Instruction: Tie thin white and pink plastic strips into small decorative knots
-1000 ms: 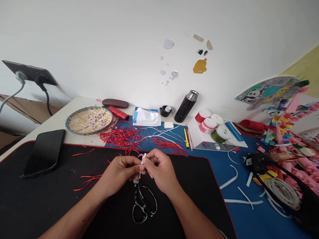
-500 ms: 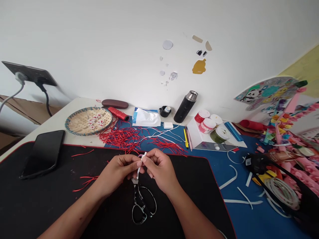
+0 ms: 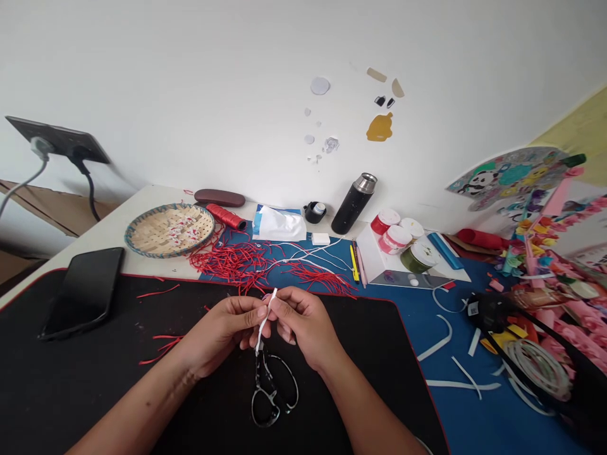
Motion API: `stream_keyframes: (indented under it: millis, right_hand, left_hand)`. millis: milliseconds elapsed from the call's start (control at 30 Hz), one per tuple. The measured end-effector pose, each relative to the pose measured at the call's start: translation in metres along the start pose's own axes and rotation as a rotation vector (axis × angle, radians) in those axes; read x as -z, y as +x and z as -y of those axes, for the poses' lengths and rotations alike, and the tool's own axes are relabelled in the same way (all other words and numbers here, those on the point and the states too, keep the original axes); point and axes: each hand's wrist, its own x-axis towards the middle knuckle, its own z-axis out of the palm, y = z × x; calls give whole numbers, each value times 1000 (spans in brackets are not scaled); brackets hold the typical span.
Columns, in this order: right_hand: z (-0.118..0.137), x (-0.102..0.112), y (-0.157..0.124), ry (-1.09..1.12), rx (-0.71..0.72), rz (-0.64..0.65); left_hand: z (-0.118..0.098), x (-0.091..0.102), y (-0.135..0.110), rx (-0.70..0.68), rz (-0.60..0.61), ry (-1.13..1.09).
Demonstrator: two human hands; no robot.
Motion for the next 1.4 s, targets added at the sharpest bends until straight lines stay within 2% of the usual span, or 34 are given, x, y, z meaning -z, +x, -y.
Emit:
stream_keyframes:
  millis: [300,567,833,1033,1200,1400]
  right_hand:
    - [-3,0,1,16,2,-7]
    - [-1,0,0,71,-10,60]
    - [-3,0,0,163,-77,17]
    - [-4,2,1,117,-30,-18]
    - [-6,1,1,0,33,-34]
    - [-7,0,1,-53,56,-24]
  left_hand:
    - [3,2,1,-24,23,-4]
    - [3,0,0,13,27,-78]
    - [5,1,1,-7,58,-50]
    - [2,6,0,-146,-13,109]
    - [3,7,2,-121,-68,166]
    - [6,6,3,-98,-47,108]
